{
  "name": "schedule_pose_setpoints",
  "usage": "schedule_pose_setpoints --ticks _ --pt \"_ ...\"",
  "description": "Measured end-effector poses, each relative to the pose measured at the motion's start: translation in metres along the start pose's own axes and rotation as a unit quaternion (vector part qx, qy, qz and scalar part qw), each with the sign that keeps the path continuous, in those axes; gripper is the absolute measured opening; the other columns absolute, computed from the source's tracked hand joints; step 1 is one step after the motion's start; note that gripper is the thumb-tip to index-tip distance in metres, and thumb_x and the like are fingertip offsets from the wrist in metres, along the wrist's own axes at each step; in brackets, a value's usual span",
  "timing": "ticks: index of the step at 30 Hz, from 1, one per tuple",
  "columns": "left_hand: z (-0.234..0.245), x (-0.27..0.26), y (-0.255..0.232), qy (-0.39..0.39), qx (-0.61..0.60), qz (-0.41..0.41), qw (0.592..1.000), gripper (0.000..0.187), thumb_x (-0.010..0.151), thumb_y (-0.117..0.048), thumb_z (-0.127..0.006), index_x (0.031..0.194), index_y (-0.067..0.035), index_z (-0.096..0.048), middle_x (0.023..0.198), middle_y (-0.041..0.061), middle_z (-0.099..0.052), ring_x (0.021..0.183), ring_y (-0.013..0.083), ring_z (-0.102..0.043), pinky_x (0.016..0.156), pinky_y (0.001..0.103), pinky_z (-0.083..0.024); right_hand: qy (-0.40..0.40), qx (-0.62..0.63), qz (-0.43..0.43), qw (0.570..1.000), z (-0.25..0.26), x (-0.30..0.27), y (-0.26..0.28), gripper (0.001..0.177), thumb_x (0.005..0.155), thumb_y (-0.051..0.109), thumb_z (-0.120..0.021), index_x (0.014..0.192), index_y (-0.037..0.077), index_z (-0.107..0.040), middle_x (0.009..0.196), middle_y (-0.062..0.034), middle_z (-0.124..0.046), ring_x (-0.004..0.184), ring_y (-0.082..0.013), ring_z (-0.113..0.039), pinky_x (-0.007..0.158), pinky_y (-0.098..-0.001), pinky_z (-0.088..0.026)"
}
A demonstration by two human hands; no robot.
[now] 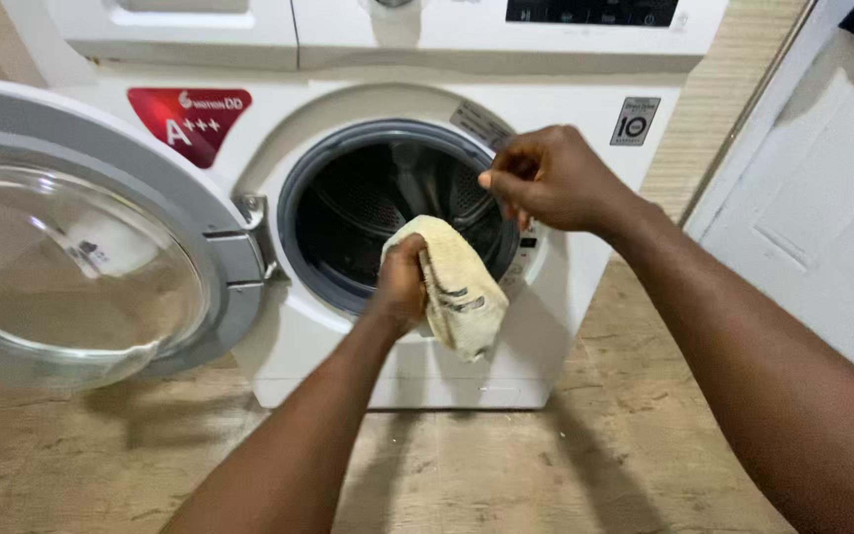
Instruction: The person wipes the internal and external surfaces of a washing machine drum and door using a cloth that was previously rinsed in a bucket of soapy water.
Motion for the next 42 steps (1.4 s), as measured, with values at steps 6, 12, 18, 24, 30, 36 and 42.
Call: schedule_pose_setpoints --ticks 6,12,18,24,30,36,42 --pt "-0.011 -0.059 -0.096 0.232 0.005 0.104 0.967 0.058 0.117 -0.034 -0.059 0.147 0.009 -0.084 0.139 0.028 -0.092 0.126 0.0406 -0.092 0.118 0.059 -0.075 0.047 0.098 0.015 0.994 -0.025 0.012 0.016 0.045 0.118 0.044 -0.083 0.141 0.006 -0.093 0.126 -0.0160 -0.098 0.120 -0.0269 -0.093 0.111 -0.0528 -0.073" --pt "-0.025 -0.087 -0.141 0.241 -0.024 0.129 0.962 0.050 0.112 -0.021 -0.068 0.140 0.018 -0.085 0.124 0.033 -0.094 0.107 0.0379 -0.096 0.098 0.050 -0.081 0.224 0.287 -0.022 0.931 -0.064 0.008 0.016 0.085 0.114 0.077 -0.062 0.172 0.015 -0.073 0.169 -0.0169 -0.082 0.161 -0.0323 -0.075 0.139 -0.0605 -0.055" --pt "-0.025 -0.099 -0.155 0.223 0.071 0.146 0.961 0.045 0.117 -0.019 -0.069 0.138 0.017 -0.085 0.119 0.034 -0.093 0.103 0.0381 -0.096 0.090 0.051 -0.082 0.328 0.379 -0.067 0.862 -0.092 -0.005 0.017 0.074 0.110 0.054 -0.085 0.163 0.004 -0.078 0.141 -0.0186 -0.089 0.134 -0.0349 -0.090 0.125 -0.0577 -0.072" --pt "-0.005 -0.122 -0.164 0.039 0.272 0.192 0.942 0.032 0.120 -0.045 -0.072 0.137 -0.026 -0.091 0.121 0.007 -0.097 0.103 0.0237 -0.096 0.080 0.052 -0.080 0.171 0.182 -0.106 0.962 -0.060 0.006 0.042 0.050 0.093 0.032 -0.101 0.133 0.003 -0.093 0.112 -0.0159 -0.097 0.092 -0.0324 -0.092 0.092 -0.0525 -0.079" --pt "0.027 -0.080 -0.161 0.044 0.564 0.008 0.824 0.048 0.115 -0.033 -0.073 0.120 0.008 -0.098 0.105 0.027 -0.100 0.085 0.0400 -0.101 0.084 0.060 -0.082 0.068 -0.123 0.000 0.990 -0.056 0.009 0.036 0.046 0.095 0.040 -0.107 0.122 0.005 -0.098 0.116 -0.0203 -0.087 0.099 -0.0345 -0.084 0.086 -0.0555 -0.074" --pt "-0.010 -0.081 -0.173 -0.146 0.660 -0.152 0.721 0.058 0.118 -0.036 -0.079 0.109 0.018 -0.098 0.098 0.034 -0.096 0.083 0.0406 -0.096 0.084 0.053 -0.076 0.247 -0.026 -0.058 0.967 -0.122 -0.015 0.019 0.056 0.103 0.052 -0.093 0.137 0.008 -0.088 0.115 -0.0150 -0.097 0.097 -0.0344 -0.097 0.095 -0.0523 -0.081" --pt "-0.069 -0.115 -0.180 -0.248 0.440 -0.007 0.863 0.050 0.114 -0.027 -0.070 0.116 0.020 -0.087 0.103 0.034 -0.094 0.080 0.0500 -0.096 0.067 0.061 -0.080 0.262 0.361 -0.046 0.894 -0.161 -0.026 0.019 0.060 0.110 0.057 -0.080 0.143 0.007 -0.085 0.122 -0.0064 -0.089 0.113 -0.0234 -0.088 0.109 -0.0435 -0.076"
Point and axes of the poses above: each hand's wrist, its own x-axis towards the middle knuckle, its own z-axis out of the back of the hand, y = z × x, the point moved 2 cm from there along x, towards the middle knuckle
